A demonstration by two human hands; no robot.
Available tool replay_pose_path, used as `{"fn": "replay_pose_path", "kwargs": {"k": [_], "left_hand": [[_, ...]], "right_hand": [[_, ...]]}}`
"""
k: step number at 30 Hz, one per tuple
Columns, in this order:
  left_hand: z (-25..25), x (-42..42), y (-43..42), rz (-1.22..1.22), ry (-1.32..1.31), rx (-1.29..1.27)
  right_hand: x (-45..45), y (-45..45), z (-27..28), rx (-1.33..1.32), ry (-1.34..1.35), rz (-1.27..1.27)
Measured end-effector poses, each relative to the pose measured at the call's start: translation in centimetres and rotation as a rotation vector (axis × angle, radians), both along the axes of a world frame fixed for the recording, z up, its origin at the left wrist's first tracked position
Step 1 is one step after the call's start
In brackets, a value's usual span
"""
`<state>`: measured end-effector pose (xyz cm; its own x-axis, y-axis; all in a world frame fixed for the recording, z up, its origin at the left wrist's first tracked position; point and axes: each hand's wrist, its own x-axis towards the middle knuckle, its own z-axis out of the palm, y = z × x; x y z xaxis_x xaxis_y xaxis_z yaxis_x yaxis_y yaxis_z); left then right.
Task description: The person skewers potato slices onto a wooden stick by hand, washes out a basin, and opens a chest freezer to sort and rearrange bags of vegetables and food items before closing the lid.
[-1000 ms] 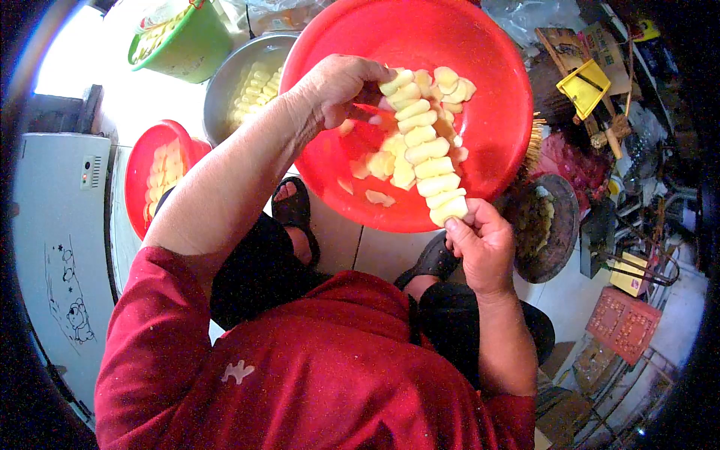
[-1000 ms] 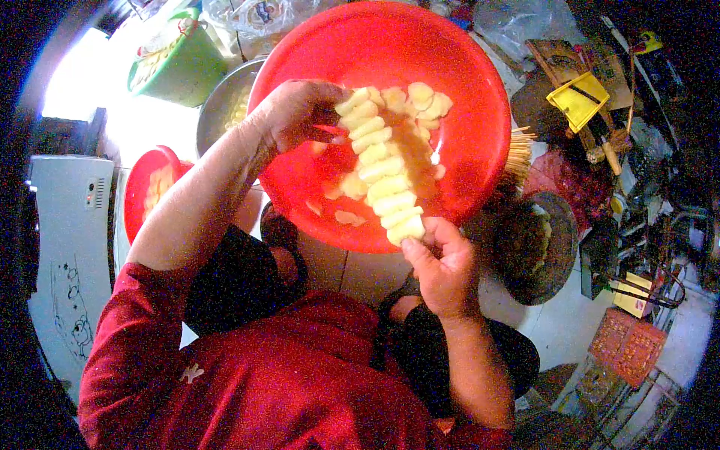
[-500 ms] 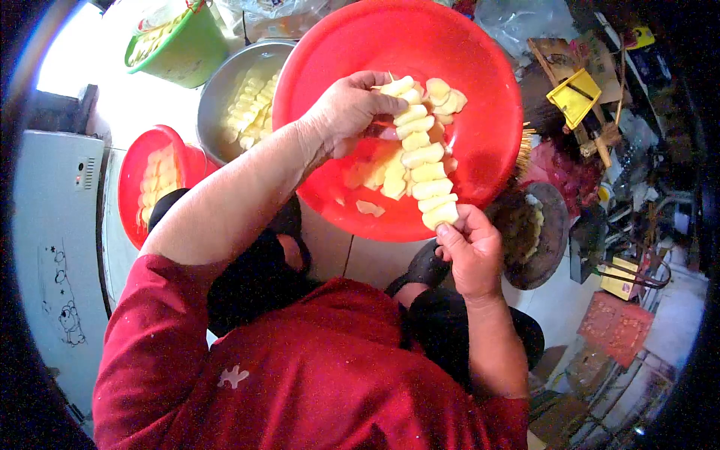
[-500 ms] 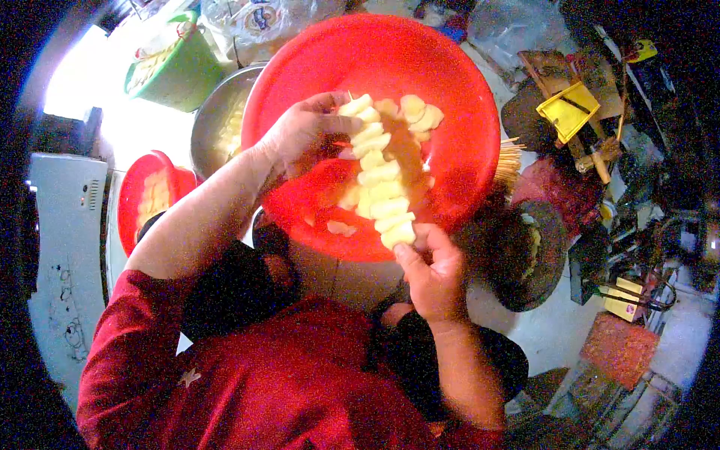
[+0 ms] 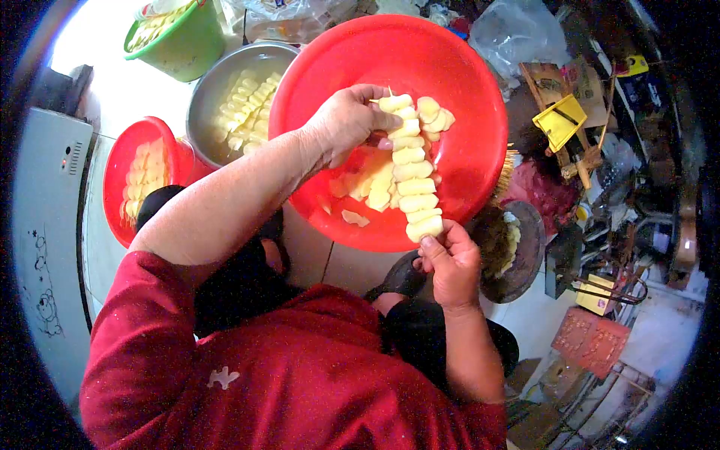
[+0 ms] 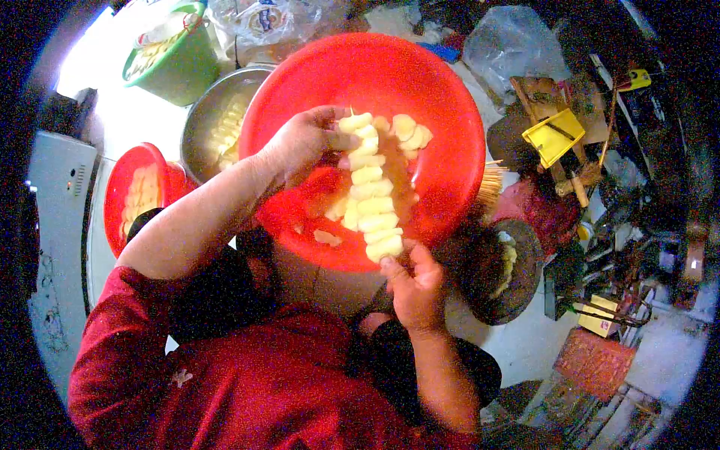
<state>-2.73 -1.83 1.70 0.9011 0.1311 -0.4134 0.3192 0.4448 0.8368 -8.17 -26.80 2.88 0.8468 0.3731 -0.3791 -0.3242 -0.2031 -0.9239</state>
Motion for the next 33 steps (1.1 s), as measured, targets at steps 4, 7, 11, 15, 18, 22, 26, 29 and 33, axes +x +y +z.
{"fn": "replay_pose_path", "kwargs": {"k": [4,7,11,15,18,22,26,29,33], "left_hand": [[0.3,-0.7,-0.4,-0.038,0.052,-0.14],[-1.3,-0.7,-0.5,-0.114,0.072,-0.303],[-0.7,-0.8,-1.3,-0.088,0.01,-0.435],[-0.9,-0.8,-1.7,-0.026,-0.018,-0.43],[-0.9,-1.0,-1.8,-0.027,-0.031,-0.44],[-0.9,-1.0,-1.9,-0.021,-0.063,-0.47],[-0.7,-1.0,-1.0,-0.103,-0.004,-0.563],[-0.5,-1.0,-0.4,-0.157,0.068,-0.368],[-0.9,-1.0,-0.7,-0.143,0.091,-0.223]], "right_hand": [[-0.1,0.3,-0.1,0.007,-0.004,-0.003],[-0.3,0.5,0.0,-0.033,-0.042,0.051],[-0.1,0.5,0.0,-0.044,-0.047,0.058],[-0.1,0.5,0.1,-0.028,-0.023,0.054],[-0.2,0.4,-0.1,-0.018,-0.028,0.063],[-0.2,0.7,0.2,-0.054,-0.035,0.056],[-0.2,0.3,-0.2,-0.044,-0.074,0.024],[0.2,0.1,0.0,-0.012,-0.095,0.006],[0.2,0.0,0.0,-0.02,-0.09,0.013]]}}
